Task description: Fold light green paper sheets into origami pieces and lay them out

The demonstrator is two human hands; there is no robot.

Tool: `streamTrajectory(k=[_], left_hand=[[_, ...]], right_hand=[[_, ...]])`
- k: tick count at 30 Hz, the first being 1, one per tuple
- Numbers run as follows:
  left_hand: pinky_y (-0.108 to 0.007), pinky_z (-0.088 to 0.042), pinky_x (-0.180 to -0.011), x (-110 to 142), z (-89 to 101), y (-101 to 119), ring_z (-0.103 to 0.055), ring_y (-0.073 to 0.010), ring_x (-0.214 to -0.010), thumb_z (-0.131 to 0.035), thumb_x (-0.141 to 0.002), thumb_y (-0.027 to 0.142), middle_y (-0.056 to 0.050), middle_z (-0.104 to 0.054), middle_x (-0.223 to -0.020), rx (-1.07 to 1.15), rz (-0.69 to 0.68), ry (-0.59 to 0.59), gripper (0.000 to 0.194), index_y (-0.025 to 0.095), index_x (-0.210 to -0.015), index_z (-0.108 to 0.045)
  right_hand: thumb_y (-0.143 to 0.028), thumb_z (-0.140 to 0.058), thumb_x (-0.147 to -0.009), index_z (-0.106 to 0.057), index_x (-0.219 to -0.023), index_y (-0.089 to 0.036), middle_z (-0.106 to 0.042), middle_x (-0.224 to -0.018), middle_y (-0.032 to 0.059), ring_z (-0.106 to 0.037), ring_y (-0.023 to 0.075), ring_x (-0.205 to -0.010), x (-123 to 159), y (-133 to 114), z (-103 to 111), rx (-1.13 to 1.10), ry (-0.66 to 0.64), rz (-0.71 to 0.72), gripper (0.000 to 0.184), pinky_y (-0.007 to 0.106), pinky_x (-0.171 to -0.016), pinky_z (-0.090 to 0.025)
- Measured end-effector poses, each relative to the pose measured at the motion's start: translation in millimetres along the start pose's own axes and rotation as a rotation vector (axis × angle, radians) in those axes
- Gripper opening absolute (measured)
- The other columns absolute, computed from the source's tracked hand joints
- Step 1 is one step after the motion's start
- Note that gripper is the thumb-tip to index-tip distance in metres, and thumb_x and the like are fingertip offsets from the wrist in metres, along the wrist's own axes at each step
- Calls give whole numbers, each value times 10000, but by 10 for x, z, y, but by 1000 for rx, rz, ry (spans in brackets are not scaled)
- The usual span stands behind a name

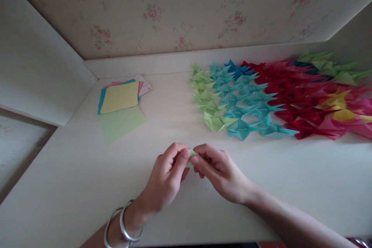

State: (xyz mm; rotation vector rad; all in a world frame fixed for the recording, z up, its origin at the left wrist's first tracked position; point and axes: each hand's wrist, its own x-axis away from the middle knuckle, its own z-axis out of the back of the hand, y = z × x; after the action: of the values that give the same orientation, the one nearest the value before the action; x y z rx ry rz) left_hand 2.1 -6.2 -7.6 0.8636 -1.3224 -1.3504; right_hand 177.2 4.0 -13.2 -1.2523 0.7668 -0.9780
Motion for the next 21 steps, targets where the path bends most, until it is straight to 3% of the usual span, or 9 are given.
streamTrajectory(k=[3, 10, 17, 21], left_hand=[[-175, -274, -427, -5, 31, -10, -339, -70, -471, -479, -1014, 429, 92, -388, -558, -3, -26, 35, 256, 208, -917, -566], [-186, -265, -420, 40, 4, -5, -343, -70, -460, -478, -1012, 422, 82, -403, -556, -79, -65, 58, 272, 199, -889, -575], [-162, -297, -420, -23, -1, -41, -308, -54, -456, -505, -1007, 411, 85, -415, -593, 78, -32, 81, 252, 204, -881, -570], [-163, -250, -395, -50, -4, -72, -303, -53, -434, -492, -1010, 425, 88, -426, -562, 167, -8, 54, 256, 206, -890, -548]], right_hand=[[-370, -536, -992, -586, -1015, -175, -671, -718, 15, -649, 146, -640, 1, -7, -6, -115, -88, -68, 202, 249, -592, -502], [-368, -539, -1000, -568, -900, -174, -719, -674, 37, -705, 160, -635, 11, -33, -22, -215, -113, -56, 220, 258, -601, -530], [-442, -546, -991, -621, -1064, -162, -765, -807, 65, -762, 183, -759, -11, -9, 0, -372, -132, -141, 298, 300, -712, -608], [-423, -508, -1011, -668, -978, -151, -766, -831, 70, -761, 167, -698, -13, -63, 37, -303, -139, -114, 317, 266, -659, -615]])
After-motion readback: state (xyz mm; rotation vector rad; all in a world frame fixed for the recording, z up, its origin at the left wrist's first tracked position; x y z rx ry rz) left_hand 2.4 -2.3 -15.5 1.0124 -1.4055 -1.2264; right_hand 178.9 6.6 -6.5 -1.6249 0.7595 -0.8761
